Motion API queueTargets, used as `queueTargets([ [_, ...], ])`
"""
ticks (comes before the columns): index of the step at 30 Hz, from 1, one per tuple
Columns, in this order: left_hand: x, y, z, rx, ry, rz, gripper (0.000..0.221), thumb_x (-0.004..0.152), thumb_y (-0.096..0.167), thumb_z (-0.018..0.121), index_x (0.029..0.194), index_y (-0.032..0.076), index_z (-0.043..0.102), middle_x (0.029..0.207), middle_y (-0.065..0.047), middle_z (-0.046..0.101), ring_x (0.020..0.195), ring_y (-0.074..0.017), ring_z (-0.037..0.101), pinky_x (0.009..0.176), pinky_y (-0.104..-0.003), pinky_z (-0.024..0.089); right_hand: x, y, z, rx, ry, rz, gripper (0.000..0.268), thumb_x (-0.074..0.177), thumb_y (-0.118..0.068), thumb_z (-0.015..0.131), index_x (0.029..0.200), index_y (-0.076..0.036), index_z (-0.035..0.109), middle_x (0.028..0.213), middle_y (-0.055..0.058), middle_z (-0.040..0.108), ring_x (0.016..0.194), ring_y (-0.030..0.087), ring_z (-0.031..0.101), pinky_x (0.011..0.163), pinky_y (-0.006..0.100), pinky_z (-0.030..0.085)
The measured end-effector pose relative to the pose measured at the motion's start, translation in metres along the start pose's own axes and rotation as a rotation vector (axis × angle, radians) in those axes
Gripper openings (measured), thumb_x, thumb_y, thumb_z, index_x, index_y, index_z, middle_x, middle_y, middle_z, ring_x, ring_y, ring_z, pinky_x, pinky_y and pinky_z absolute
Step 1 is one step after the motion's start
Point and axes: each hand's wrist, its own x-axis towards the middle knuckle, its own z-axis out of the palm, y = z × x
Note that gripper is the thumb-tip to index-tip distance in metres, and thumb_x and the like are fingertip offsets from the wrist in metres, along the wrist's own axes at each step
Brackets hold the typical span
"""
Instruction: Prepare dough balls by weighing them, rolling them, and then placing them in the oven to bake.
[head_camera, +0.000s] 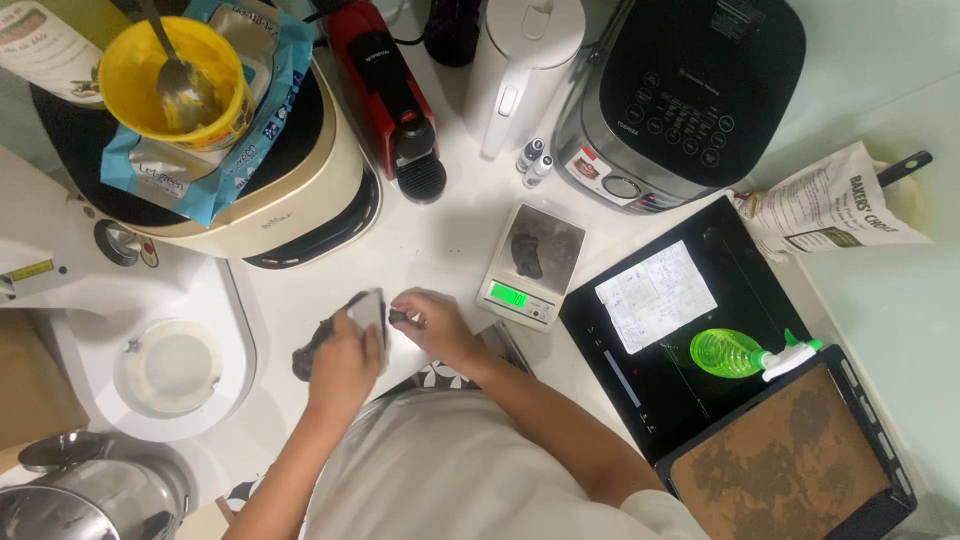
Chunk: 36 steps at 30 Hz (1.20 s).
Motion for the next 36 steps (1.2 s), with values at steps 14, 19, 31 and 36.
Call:
queueTargets([
  [14,0.005,0.001,0.063,0.156,-0.313,0.054,0.032,0.099,0.02,0.054,0.106,-0.01,0.046,0.08,-0.034,0.068,0.077,-0.0523,0.068,0.071,-0.058,0.055,-0.014,0.015,-0.006,-0.569,0.06,-0.259,0.022,0.081,0.002,0.068,0.101,-0.001,0.06,0.106,0.019,0.058,0.105,0.041,0.054,0.092,0.049,0.047],
  [19,0.038,0.003,0.048,0.106,-0.216,0.057,0.04,0.095,0.019,0.055,0.115,-0.014,0.043,0.079,-0.034,0.068,0.076,-0.0519,0.069,0.071,-0.055,0.056,-0.005,-0.011,-0.045,-0.599,0.285,-0.224,0.024,0.082,-0.001,0.07,0.104,-0.004,0.063,0.115,0.016,0.065,0.108,0.036,0.059,0.094,0.045,0.049],
  [31,0.007,-0.019,0.034,0.077,-0.185,0.057,0.048,0.091,0.02,0.061,0.12,-0.016,0.048,0.074,-0.032,0.068,0.072,-0.0484,0.07,0.067,-0.052,0.057,-0.004,0.023,-0.081,-0.708,0.432,-0.266,0.035,0.089,-0.011,0.069,0.123,-0.005,0.061,0.12,0.019,0.06,0.111,0.035,0.06,0.097,0.043,0.05],
  [36,0.029,-0.035,0.077,0.099,-0.2,0.081,0.04,0.093,0.016,0.059,0.112,-0.018,0.048,0.076,-0.034,0.067,0.074,-0.0489,0.07,0.068,-0.053,0.057,0.004,-0.015,-0.016,-0.402,0.073,-0.442,0.04,0.08,0.002,0.067,0.12,0.002,0.059,0.121,0.021,0.058,0.114,0.041,0.057,0.095,0.046,0.05],
])
